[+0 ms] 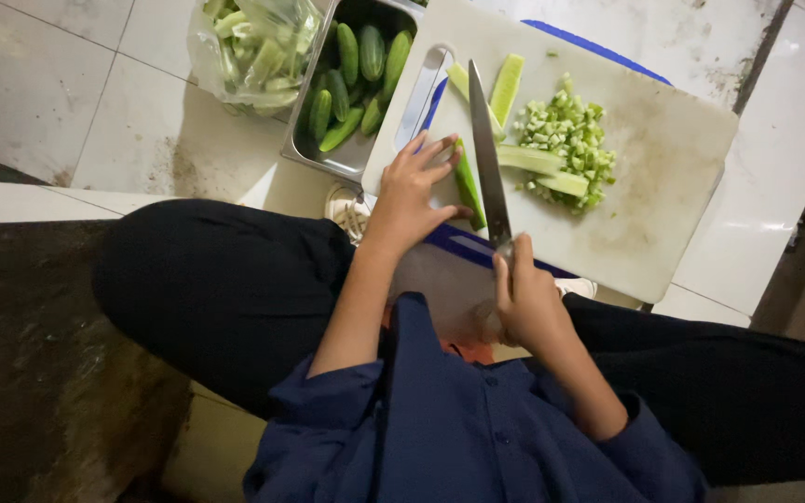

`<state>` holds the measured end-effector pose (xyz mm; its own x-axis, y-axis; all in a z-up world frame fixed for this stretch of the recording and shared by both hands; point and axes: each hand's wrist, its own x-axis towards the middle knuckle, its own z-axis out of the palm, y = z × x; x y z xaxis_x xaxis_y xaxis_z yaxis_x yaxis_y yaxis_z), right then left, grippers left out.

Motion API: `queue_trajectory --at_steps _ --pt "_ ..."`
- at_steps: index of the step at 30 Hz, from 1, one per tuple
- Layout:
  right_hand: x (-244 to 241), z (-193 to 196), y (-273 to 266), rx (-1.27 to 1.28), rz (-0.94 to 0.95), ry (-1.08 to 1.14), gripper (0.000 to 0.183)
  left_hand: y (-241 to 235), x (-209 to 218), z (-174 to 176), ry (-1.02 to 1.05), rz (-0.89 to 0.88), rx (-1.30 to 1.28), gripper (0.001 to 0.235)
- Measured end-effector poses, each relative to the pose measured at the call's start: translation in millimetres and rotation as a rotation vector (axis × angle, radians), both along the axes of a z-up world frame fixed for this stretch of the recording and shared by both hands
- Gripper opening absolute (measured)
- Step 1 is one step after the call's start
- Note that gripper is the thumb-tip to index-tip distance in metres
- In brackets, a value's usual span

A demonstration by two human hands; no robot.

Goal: The person sits on the floor and uses a knife to chop cucumbers on a white cutting board. They slice the cucumbers into small pieces and accumulate them on the board.

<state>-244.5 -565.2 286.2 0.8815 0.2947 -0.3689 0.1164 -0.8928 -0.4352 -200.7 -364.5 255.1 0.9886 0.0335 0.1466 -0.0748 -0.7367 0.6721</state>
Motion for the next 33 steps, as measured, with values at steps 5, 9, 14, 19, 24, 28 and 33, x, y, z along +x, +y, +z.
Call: queue_trajectory --at_steps 5,9,14,19,24,28,33 --pt "-14.7 -9.3 -5.3 0.014 0.049 -0.044 0.021 0.7 -0.9 10.2 0.034 -0.002 -0.014 0.054" --pt "-18.1 -18.4 -6.8 -0.001 0.072 -0.098 0.023 2.2 0.1 -2.9 0.0 -0.013 0.003 0.06" --pt "-17.0 -19.9 -5.5 -0.012 0.129 -0.125 0.022 -0.1 2.4 -4.4 0.01 0.009 0.001 0.054" --pt "-12.2 -7.2 3.6 -0.186 0.265 -0.196 0.033 -0.1 2.0 -9.6 -0.01 0.024 0.033 0.056" --pt "0.4 -2.8 8.7 -0.083 0.13 0.005 0.041 0.1 2.5 -18.7 -0.041 0.038 0.005 0.07" --pt "10.1 -15.1 6.3 -0.143 0.114 0.063 0.05 0.2 3.1 -28.4 -0.019 0.047 -0.002 0.071" --pt "12.5 -7.1 12.2 -0.151 0.103 0.081 0.051 -1.8 4.6 -36.8 -0.058 0.056 0.021 0.071"
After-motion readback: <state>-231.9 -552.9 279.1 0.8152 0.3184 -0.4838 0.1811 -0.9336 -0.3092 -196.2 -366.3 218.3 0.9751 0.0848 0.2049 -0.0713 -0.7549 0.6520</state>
